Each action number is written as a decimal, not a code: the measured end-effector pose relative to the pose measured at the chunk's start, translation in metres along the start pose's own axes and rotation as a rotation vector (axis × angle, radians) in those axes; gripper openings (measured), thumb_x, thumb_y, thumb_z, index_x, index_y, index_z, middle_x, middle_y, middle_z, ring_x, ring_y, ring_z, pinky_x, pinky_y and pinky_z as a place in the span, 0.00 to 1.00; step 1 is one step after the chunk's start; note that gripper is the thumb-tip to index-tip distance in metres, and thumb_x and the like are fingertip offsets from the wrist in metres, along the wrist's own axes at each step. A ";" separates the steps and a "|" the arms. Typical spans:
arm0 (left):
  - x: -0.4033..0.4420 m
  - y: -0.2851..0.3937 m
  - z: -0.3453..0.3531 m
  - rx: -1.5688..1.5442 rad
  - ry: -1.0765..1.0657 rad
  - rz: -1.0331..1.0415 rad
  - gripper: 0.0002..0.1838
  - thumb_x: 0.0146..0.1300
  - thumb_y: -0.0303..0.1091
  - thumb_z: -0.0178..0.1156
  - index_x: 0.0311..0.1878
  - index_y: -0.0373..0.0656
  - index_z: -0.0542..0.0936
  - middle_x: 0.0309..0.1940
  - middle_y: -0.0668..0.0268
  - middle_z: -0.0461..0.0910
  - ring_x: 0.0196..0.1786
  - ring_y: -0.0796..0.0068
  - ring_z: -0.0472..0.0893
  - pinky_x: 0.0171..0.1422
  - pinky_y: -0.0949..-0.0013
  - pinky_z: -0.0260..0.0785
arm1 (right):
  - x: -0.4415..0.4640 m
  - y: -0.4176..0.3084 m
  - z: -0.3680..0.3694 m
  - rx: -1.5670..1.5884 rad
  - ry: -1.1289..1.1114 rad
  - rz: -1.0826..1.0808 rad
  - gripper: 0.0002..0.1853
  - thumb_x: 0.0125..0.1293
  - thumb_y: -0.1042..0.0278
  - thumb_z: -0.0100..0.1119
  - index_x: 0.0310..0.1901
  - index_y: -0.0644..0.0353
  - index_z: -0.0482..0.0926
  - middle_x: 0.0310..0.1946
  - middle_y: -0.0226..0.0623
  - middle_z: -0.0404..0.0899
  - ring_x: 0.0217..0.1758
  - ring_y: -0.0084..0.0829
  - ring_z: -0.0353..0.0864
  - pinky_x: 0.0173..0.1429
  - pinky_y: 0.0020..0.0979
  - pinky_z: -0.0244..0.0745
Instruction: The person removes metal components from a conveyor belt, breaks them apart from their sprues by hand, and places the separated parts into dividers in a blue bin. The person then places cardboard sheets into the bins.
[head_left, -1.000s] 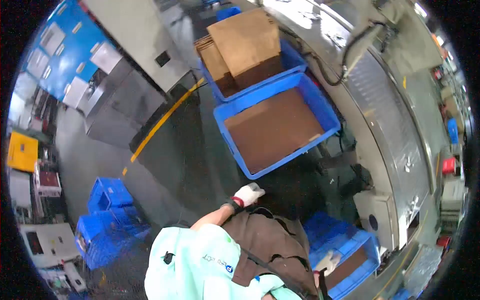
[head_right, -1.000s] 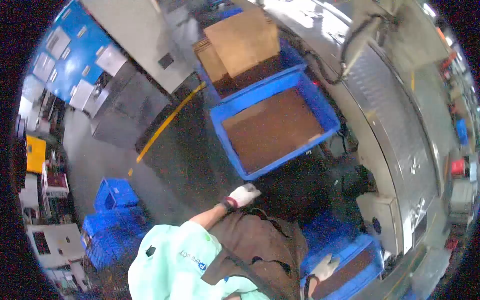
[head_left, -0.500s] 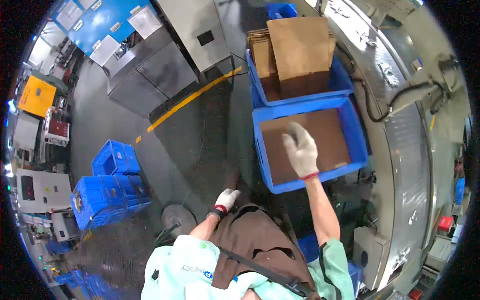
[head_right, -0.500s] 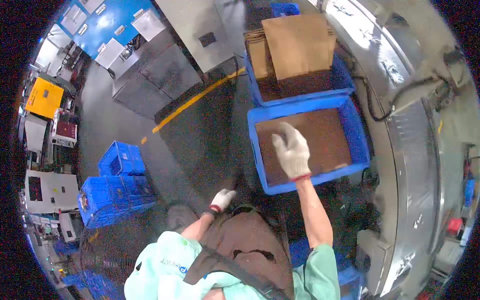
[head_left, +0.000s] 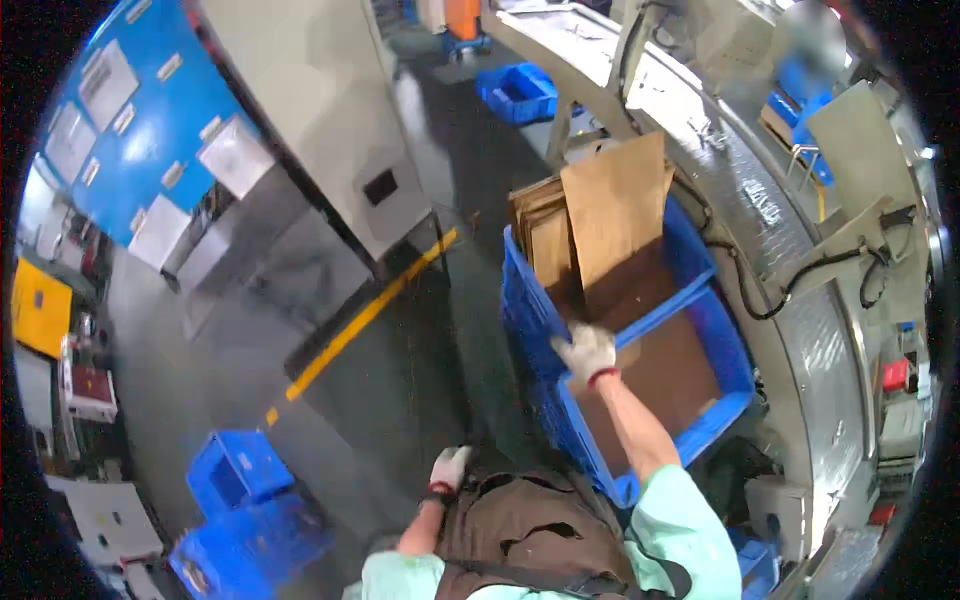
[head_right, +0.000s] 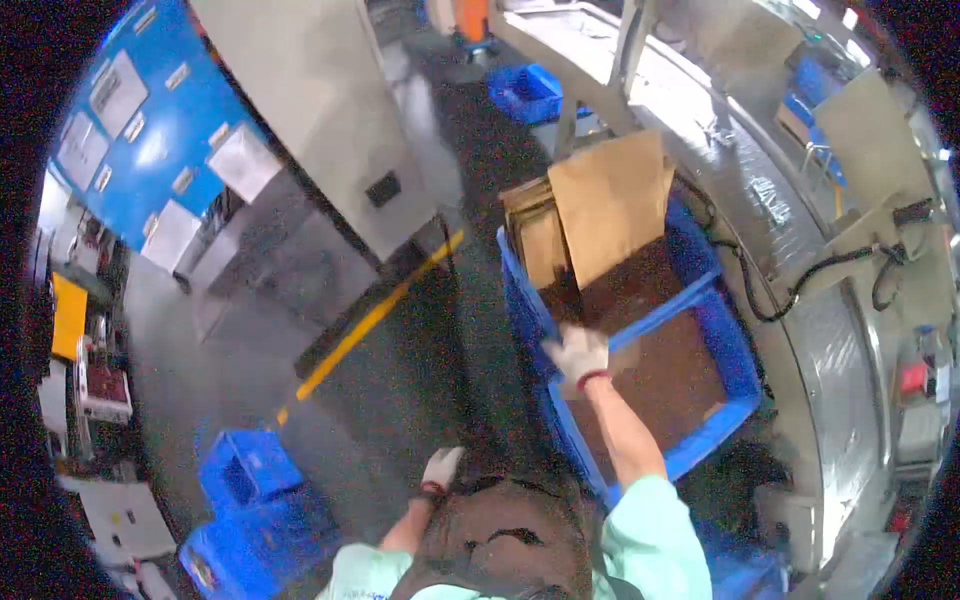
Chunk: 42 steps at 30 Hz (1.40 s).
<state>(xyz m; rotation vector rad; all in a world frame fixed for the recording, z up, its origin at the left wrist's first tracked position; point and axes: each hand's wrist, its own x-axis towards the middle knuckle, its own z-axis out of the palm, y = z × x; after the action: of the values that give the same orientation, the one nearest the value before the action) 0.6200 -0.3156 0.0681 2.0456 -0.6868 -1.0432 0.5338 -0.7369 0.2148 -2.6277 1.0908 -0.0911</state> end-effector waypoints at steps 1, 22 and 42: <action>0.013 -0.022 -0.009 -0.037 0.131 -0.069 0.31 0.76 0.56 0.64 0.55 0.28 0.87 0.53 0.41 0.90 0.59 0.45 0.88 0.66 0.49 0.75 | 0.002 -0.004 0.012 -0.115 0.013 0.002 0.25 0.70 0.38 0.69 0.49 0.55 0.89 0.42 0.52 0.92 0.49 0.55 0.92 0.57 0.57 0.83; 0.333 0.005 -0.275 0.547 -0.001 -0.161 0.08 0.75 0.30 0.62 0.53 0.40 0.83 0.47 0.44 0.90 0.53 0.39 0.89 0.54 0.44 0.82 | 0.077 -0.012 0.012 -0.072 -0.142 0.221 0.12 0.59 0.55 0.73 0.38 0.52 0.89 0.31 0.47 0.88 0.36 0.54 0.88 0.44 0.53 0.80; 0.820 0.308 -0.396 -0.059 -0.255 -0.360 0.20 0.81 0.51 0.63 0.55 0.41 0.80 0.30 0.64 0.82 0.22 0.75 0.79 0.27 0.64 0.73 | 0.157 -0.054 0.083 -0.183 -1.100 1.095 0.21 0.77 0.47 0.64 0.63 0.46 0.93 0.63 0.39 0.93 0.62 0.42 0.93 0.63 0.47 0.88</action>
<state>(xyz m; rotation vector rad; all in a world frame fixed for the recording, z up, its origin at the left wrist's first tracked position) 1.3462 -0.9448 0.1046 2.0494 -0.4101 -1.5309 0.6966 -0.7906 0.1430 -1.3440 1.7841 1.4667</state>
